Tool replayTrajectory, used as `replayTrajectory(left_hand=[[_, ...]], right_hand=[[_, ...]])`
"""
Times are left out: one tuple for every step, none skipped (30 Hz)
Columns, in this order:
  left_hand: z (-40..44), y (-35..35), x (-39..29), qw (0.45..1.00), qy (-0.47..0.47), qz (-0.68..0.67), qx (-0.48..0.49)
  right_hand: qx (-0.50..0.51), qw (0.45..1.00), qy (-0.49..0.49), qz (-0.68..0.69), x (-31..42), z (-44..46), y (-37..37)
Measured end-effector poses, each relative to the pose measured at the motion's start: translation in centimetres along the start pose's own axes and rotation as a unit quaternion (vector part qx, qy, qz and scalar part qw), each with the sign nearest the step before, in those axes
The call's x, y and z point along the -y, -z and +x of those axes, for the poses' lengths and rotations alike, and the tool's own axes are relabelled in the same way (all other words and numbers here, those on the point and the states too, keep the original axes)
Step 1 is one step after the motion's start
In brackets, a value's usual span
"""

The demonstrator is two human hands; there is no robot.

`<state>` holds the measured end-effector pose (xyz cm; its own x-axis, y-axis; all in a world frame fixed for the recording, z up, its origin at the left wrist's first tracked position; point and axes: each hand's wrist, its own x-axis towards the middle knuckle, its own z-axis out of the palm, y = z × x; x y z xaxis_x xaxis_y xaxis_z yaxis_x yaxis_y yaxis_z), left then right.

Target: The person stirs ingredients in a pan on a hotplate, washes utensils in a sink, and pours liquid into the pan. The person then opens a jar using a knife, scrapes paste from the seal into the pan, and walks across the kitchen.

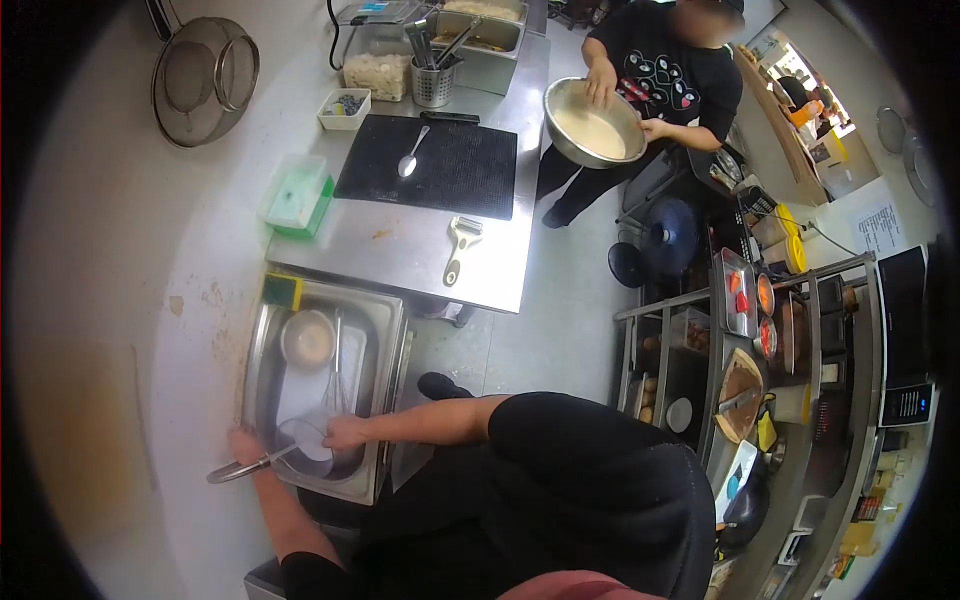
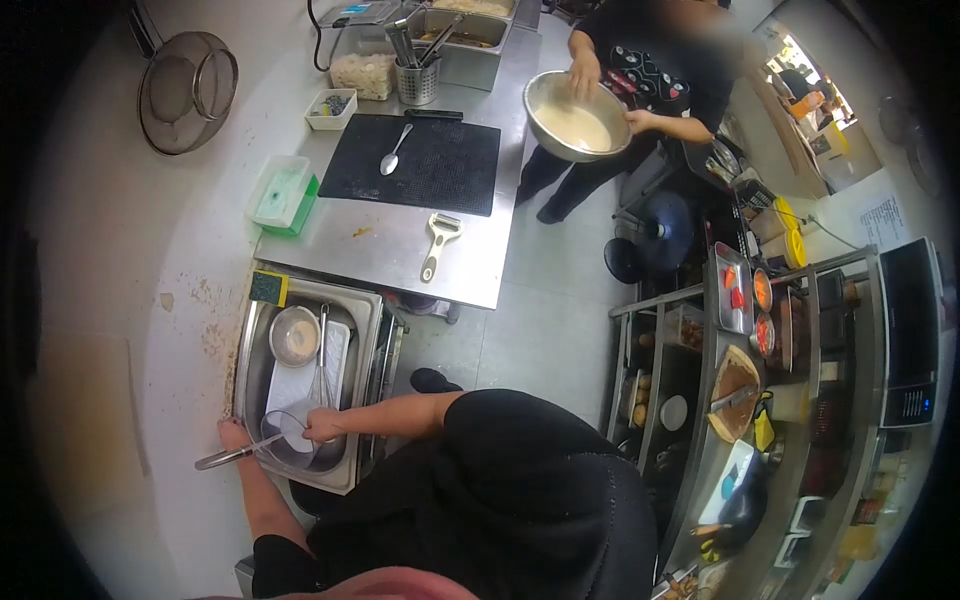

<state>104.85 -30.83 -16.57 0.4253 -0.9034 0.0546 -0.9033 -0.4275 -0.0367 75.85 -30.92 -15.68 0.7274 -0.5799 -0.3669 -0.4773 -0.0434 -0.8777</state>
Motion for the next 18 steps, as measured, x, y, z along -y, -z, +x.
replayTrajectory(left_hand=[[0.1, -0.2, 0.3, 1.000, -0.010, -0.005, 0.001], [0.2, -0.5, 0.5, 1.000, -0.010, -0.006, 0.000], [0.0, -0.1, 0.3, 1.000, -0.002, -0.005, 0.008], [-0.1, 0.4, -0.1, 1.000, 0.006, -0.005, 0.016], [0.0, 0.0, 0.2, 1.000, 0.006, -0.005, 0.015], [0.2, -0.4, 0.4, 1.000, 0.011, -0.012, 0.008], [0.3, -0.8, 0.6, 1.000, 0.015, -0.019, 0.002], [0.4, -1.2, 0.8, 1.000, 0.015, -0.020, 0.001], [0.4, -1.2, 0.8, 1.000, 0.017, -0.012, 0.014], [0.4, -1.1, 0.8, 0.999, 0.020, -0.003, 0.027], [0.4, -1.0, 0.8, 0.999, 0.022, -0.004, 0.027], [0.4, -0.9, 0.9, 0.999, 0.010, -0.010, 0.039], [0.4, -0.8, 1.0, 0.999, -0.001, -0.015, 0.052], [0.3, -0.9, 0.9, 0.999, -0.001, -0.016, 0.051], [0.2, -1.1, 0.7, 1.000, 0.011, -0.012, 0.019], [0.2, -1.2, 0.6, 1.000, 0.022, -0.008, -0.013], [0.2, -1.2, 0.7, 1.000, 0.021, -0.008, -0.013], [0.3, -1.0, 0.7, 1.000, 0.003, -0.002, -0.002]], right_hand=[[-0.001, 1.000, 0.003, -0.001, 0.1, -0.1, 0.0], [-0.002, 1.000, 0.004, -0.001, 0.2, -0.1, 0.1], [0.001, 1.000, 0.001, 0.000, 0.2, -0.1, 0.1], [0.005, 1.000, -0.003, 0.002, 0.2, -0.1, 0.1], [0.004, 1.000, -0.002, 0.001, 0.2, -0.1, 0.0], [0.008, 1.000, -0.002, 0.006, 0.2, -0.1, 0.0], [0.011, 1.000, -0.003, 0.010, 0.3, -0.2, 0.1], [0.010, 1.000, -0.003, 0.009, 0.3, -0.3, 0.2], [0.011, 1.000, -0.003, 0.003, 0.4, -0.3, 0.2], [0.013, 1.000, -0.002, -0.003, 0.4, -0.4, 0.2], [0.013, 1.000, -0.002, -0.004, 0.4, -0.5, 0.2], [0.010, 1.000, -0.009, 0.000, 0.5, -0.6, 0.2], [0.006, 1.000, -0.016, 0.004, 0.6, -0.7, 0.2], [0.007, 1.000, -0.016, 0.004, 0.7, -0.8, 0.3], [0.008, 1.000, -0.010, 0.005, 0.5, -0.6, 0.1], [0.009, 1.000, -0.004, 0.005, 0.4, -0.5, 0.0], [0.008, 1.000, -0.003, 0.006, 0.2, -0.3, -0.1], [0.012, 1.000, -0.002, -0.006, 0.2, -0.2, -0.3]])
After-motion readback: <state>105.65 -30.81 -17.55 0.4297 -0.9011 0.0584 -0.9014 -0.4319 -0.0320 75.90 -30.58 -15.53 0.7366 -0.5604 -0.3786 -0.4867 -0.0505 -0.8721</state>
